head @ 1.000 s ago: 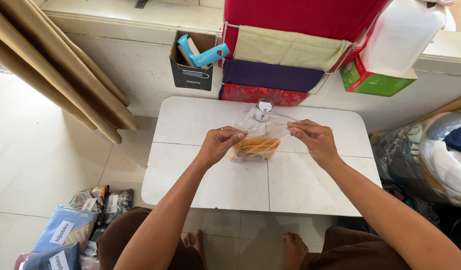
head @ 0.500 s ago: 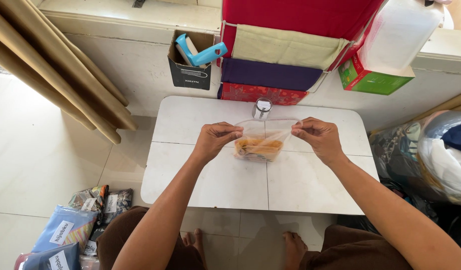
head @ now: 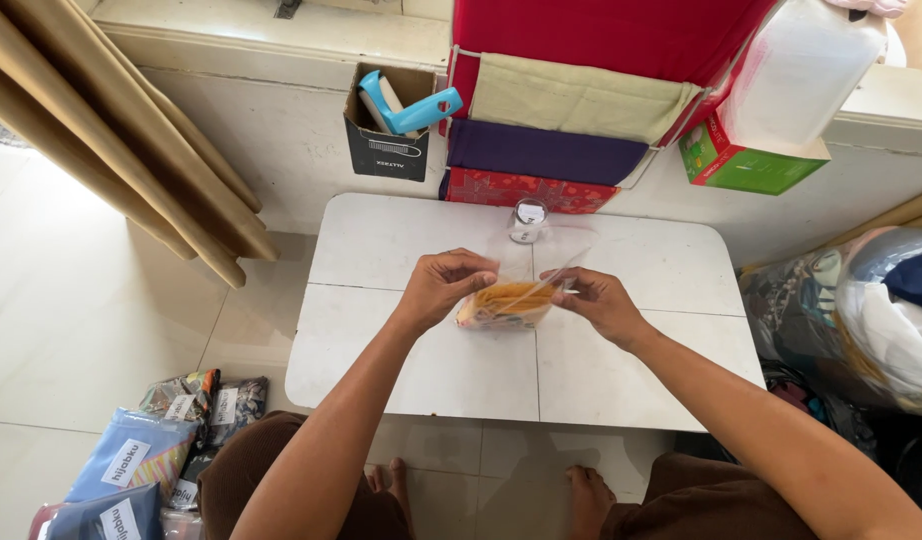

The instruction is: The person smooths a yellow floral fabric on a white table using a lint roller, then folds the fabric into a compact square. They place the folded fabric into a clear plastic bag, seal it, and attach a small white label to the package.

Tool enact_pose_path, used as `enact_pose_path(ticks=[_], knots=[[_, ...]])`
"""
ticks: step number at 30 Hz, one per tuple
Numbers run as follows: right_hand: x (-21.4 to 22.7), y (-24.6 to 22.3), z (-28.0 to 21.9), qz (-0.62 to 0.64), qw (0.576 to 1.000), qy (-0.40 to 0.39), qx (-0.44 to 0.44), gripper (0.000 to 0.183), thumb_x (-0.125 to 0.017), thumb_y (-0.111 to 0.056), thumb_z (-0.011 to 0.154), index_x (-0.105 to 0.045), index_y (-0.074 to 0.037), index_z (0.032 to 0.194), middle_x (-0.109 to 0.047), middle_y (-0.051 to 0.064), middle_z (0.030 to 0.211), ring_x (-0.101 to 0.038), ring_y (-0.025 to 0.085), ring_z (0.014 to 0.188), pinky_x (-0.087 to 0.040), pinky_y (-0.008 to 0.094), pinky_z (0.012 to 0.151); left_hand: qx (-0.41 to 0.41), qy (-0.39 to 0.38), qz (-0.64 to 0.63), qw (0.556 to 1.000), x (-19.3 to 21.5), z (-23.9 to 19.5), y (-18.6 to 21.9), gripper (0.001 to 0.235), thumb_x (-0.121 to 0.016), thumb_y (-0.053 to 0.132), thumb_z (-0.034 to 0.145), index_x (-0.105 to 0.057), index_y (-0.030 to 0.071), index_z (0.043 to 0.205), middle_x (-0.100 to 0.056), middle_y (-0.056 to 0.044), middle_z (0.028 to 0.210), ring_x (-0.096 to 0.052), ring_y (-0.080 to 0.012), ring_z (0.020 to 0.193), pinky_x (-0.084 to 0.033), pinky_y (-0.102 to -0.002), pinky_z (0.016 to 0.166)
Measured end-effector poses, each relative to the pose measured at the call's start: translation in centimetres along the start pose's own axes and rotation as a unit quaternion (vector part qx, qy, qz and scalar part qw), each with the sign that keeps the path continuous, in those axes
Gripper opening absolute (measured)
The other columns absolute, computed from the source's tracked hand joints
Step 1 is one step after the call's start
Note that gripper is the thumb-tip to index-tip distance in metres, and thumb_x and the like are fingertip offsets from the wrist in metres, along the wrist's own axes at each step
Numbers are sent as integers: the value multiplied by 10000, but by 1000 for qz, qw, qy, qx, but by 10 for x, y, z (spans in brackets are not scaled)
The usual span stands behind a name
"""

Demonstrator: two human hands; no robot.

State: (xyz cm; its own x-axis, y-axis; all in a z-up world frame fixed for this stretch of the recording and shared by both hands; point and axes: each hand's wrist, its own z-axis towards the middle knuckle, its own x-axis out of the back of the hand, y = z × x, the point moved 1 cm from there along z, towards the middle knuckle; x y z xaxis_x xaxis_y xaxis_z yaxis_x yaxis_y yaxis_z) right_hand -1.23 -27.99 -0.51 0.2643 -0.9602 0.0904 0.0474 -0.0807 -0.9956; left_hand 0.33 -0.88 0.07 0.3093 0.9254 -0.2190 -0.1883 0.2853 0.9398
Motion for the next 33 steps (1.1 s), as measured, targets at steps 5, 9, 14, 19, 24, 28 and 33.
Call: enact_pose_path(ticks=[5,9,14,19,24,28,33], knots=[[6,2,5,2,1000,13,4,80,-755,-72,913,-732,4,905,-764,125,1057,-717,172,937,-609,313,849,103,-74,82,989,15,-13,9,948,-974,99,645,-517,93,1476,-540,-204,1488,-426,-426,1441,-321,-620,1168],[9,0,5,-23,998,41,-34,133,-739,-80,936,-780,17,1017,-761,153,1026,-732,208,891,-631,345,821,107,-75,111,985,20,-18,-24,388,-848,111,838,-730,59,1204,-698,-156,1263,-593,-375,1289,-426,-575,1110],[7,-9,0,14,998,41,-47,186,-694,-144,986,-779,19,964,-756,131,968,-739,220,881,-644,398,791,42,-7,103,994,15,-15,-26,137,-772,203,956,-816,76,979,-770,-105,985,-715,-208,992,-547,-394,942],[14,3,2,27,996,57,-60,218,-665,-166,1011,-770,18,959,-753,122,879,-749,225,836,-656,423,774,38,14,115,992,9,-12,-22,248,-739,282,987,-822,86,860,-763,-83,900,-700,-157,882,-547,-349,871],[15,13,4,43,995,77,-46,317,-701,-81,960,-651,-22,1268,-702,83,751,-742,182,766,-635,361,816,47,63,128,989,1,-11,-8,403,-680,225,1009,-738,68,643,-708,-49,764,-591,-110,728,-504,-284,701],[12,6,3,44,995,83,-31,601,-707,-53,935,-405,-59,1455,-694,88,759,-723,168,759,-616,300,785,52,87,158,982,1,-11,-10,395,-691,274,1000,-734,75,661,-686,-46,707,-567,-94,686,-486,-296,653],[11,5,6,13,997,65,-33,218,-798,-106,895,-721,-9,1074,-691,69,767,-696,125,746,-614,284,777,91,58,95,990,0,-12,-8,197,-805,156,891,-784,93,1077,-784,-56,928,-706,-132,918,-562,-324,909]])
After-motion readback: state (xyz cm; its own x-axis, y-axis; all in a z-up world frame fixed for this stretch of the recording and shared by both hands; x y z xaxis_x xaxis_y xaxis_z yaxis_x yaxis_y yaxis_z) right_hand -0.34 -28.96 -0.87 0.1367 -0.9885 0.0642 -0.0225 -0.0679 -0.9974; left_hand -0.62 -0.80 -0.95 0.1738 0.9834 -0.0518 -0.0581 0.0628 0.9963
